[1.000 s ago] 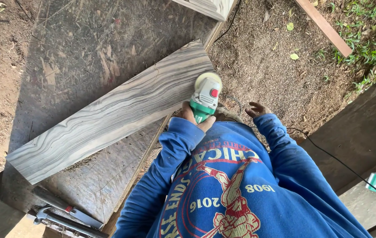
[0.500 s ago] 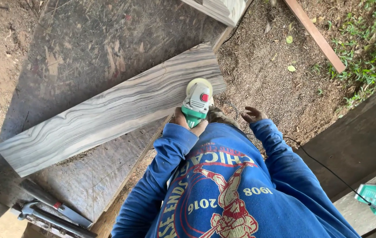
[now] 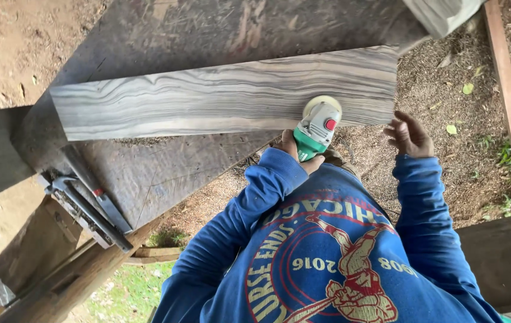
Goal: The person uses a green orbital sander to smooth the surface of a long, weathered wooden plank resting on a workbench. They move the sander back and forth along the length of the plank, then flip it to sand the edges and the opposite side.
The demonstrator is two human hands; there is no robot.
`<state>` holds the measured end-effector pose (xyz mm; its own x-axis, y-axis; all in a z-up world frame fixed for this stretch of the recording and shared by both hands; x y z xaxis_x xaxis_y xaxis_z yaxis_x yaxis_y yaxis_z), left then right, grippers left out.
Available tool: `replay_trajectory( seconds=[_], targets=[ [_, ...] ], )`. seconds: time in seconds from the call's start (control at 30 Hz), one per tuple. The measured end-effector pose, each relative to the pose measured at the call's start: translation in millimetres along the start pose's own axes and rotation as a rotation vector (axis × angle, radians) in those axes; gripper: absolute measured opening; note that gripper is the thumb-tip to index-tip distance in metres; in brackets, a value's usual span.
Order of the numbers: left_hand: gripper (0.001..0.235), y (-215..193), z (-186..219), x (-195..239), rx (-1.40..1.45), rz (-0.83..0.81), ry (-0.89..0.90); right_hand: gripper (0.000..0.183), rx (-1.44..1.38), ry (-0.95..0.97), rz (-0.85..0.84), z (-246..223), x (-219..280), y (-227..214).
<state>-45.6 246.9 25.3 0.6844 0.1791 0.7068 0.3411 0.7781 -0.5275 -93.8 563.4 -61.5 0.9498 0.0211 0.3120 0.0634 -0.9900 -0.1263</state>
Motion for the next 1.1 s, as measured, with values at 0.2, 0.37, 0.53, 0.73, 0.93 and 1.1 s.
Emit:
replay_trajectory(
  seconds=[0.2, 0.37, 0.53, 0.73, 0.93, 1.1],
  targets=[
    [0.082, -12.9, -18.3, 5.0, -0.001, -0.004, -0.021, 0.07, 0.106, -0.11, 0.008, -26.4, -15.2, 14.6],
    [0.08, -22.8, -35.9, 5.5, 0.048, 0.016, -0.046, 0.07, 0.144, -0.022, 0.039, -27.2, -19.7, 21.3],
    [0.078, -24.2, -59.9, 2.4, 0.204, 0.123, 0.072, 0.067, 0.137, 0.034, 0.043, -33.0, -17.6, 20.1],
    [0.08, -40.4, -74.4, 4.1, 0.144, 0.083, -0.049, 0.073, 0.145, 0.04, 0.034, -25.1, -22.3, 17.4],
    [0.079, -38.9, -93.2, 2.7, 0.278, 0.112, -0.038, 0.07, 0.119, 0.054, 0.042, -28.5, -20.7, 15.7],
    [0.079, -49.7, -100.8, 4.6, 0.241, 0.205, -0.014, 0.066, 0.136, 0.052, 0.032, -44.1, -15.7, 21.2]
  ],
)
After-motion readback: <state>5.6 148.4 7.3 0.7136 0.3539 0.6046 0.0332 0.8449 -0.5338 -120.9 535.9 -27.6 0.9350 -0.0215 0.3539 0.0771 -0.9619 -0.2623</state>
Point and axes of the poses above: each hand's wrist, its own x-axis away from the middle knuckle, its own y-axis out of the palm, z = x × y, the point moved 9 cm from there along -x, towards the middle knuckle, and after that the axes turned 12 degrees about -y, right-handed, at the moved point
